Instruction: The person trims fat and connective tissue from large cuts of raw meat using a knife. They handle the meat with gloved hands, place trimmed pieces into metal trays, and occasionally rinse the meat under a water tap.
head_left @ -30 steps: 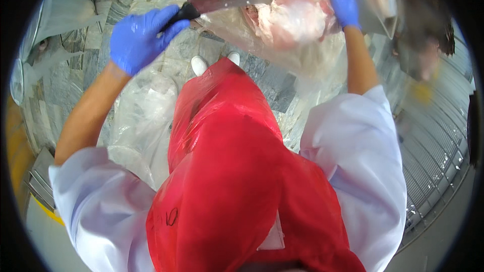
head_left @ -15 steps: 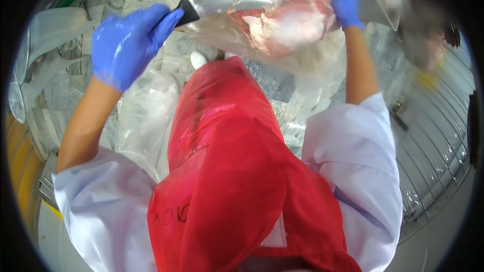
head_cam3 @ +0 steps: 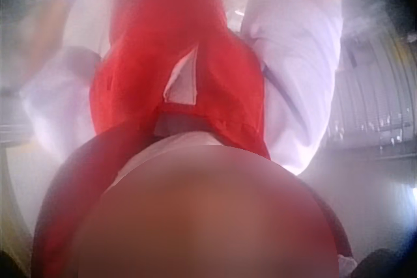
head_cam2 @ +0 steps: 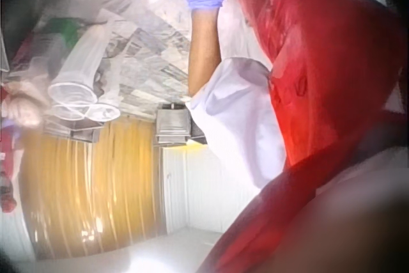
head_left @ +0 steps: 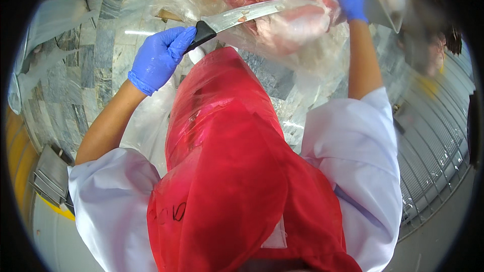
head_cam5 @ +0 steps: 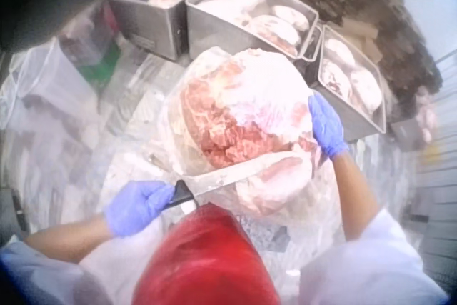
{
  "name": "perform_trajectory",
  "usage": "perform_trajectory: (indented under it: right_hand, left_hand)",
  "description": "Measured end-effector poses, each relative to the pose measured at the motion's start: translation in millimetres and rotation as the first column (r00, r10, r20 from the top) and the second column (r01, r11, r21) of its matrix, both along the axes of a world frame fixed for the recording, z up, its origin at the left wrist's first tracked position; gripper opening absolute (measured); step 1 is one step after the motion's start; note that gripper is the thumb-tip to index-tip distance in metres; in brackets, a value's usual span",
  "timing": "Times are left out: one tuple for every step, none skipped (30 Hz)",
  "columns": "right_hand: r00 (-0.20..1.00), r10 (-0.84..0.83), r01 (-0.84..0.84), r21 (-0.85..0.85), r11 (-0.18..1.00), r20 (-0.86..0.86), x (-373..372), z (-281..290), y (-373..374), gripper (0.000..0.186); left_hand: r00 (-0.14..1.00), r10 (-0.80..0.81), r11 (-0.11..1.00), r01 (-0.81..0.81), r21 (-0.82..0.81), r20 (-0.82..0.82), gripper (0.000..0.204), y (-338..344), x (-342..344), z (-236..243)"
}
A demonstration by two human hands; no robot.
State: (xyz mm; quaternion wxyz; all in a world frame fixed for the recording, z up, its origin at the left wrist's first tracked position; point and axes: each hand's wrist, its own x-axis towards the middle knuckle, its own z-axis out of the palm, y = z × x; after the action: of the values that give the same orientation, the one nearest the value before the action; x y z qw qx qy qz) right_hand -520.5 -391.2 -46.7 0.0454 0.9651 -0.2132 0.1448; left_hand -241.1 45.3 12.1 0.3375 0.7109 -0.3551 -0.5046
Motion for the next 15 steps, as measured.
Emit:
perform_trajectory:
  right_hand:
    - [0.992, -0.107, 0.099, 0.117, 0.988, 0.061, 12.9, 9.8, 12.3, 0.038]
    - [0.970, -0.218, 0.188, 0.238, 0.953, 0.108, 27.7, 19.8, 25.3, 0.038]
    - [0.935, -0.324, 0.256, 0.358, 0.898, 0.143, 45.6, 37.3, 41.1, 0.037]
    - [0.922, -0.323, 0.201, 0.448, 0.871, 0.214, 53.4, 53.1, 53.6, 0.037]
    - [0.903, -0.331, 0.144, 0.532, 0.834, 0.274, 57.0, 68.3, 67.0, 0.036]
    - [0.878, -0.344, 0.077, 0.612, 0.787, 0.332, 59.7, 83.7, 79.9, 0.036]
    - [0.891, -0.339, 0.069, 0.646, 0.760, 0.303, 64.0, 102.1, 91.5, 0.035]
    - [0.900, -0.331, 0.059, 0.675, 0.735, 0.283, 67.0, 120.8, 105.3, 0.034]
    - [0.946, -0.277, 0.067, 0.733, 0.677, 0.169, 68.8, 139.2, 127.3, 0.036]
    - [0.975, -0.214, 0.089, 0.782, 0.617, 0.057, 71.6, 153.8, 148.5, 0.038]
    - [0.979, -0.161, 0.201, 0.758, 0.620, -0.127, 81.6, 155.2, 162.1, 0.047]
    - [0.936, -0.140, 0.334, 0.693, 0.639, -0.322, 86.5, 158.1, 177.1, 0.059]
    - [0.955, -0.061, 0.227, 0.585, 0.778, -0.290, 89.0, 157.2, 184.9, 0.061]
    - [0.962, 0.025, 0.106, 0.457, 0.883, -0.271, 89.2, 154.2, 192.1, 0.063]
    - [0.955, 0.115, -0.023, 0.315, 0.949, -0.275, 86.7, 150.3, 199.9, 0.065]
  left_hand:
    - [0.995, 0.055, 0.998, -0.053, 0.019, -0.083, 0.042, 0.9, -2.6, 1.6]
    - [0.980, 0.110, 0.994, -0.105, 0.041, -0.165, 0.043, 2.8, -6.7, 4.6]
    - [0.955, 0.173, 0.985, -0.162, 0.065, -0.241, 0.045, 6.9, -10.0, 9.7]
    - [0.946, 0.177, 0.983, -0.154, 0.101, -0.271, 0.047, 11.0, -7.9, 14.3]
    - [0.935, 0.180, 0.980, -0.141, 0.143, -0.305, 0.050, 16.1, -3.6, 20.2]
    - [0.923, 0.188, 0.973, -0.130, 0.188, -0.336, 0.053, 22.7, -1.9, 24.6]
    - [0.925, 0.218, 0.968, -0.164, 0.188, -0.312, 0.052, 30.8, -3.8, 27.5]
    - [0.928, 0.244, 0.964, -0.198, 0.179, -0.282, 0.052, 37.5, -3.6, 30.5]
    - [0.930, 0.267, 0.959, -0.231, 0.164, -0.252, 0.052, 43.4, -1.5, 33.3]
    - [0.923, 0.294, 0.950, -0.252, 0.185, -0.248, 0.051, 48.1, -0.3, 35.5]
    - [0.911, 0.334, 0.935, -0.288, 0.205, -0.243, 0.051, 54.7, -1.9, 37.3]
    - [0.902, 0.345, 0.932, -0.295, 0.212, -0.260, 0.051, 60.7, 0.4, 36.1]
    - [0.892, 0.357, 0.928, -0.304, 0.218, -0.277, 0.050, 65.5, 1.1, 34.8]
    - [0.890, 0.361, 0.928, -0.313, 0.200, -0.280, 0.049, 69.9, 1.5, 33.1]
    - [0.885, 0.365, 0.928, -0.322, 0.186, -0.288, 0.048, 76.0, 0.7, 30.6]
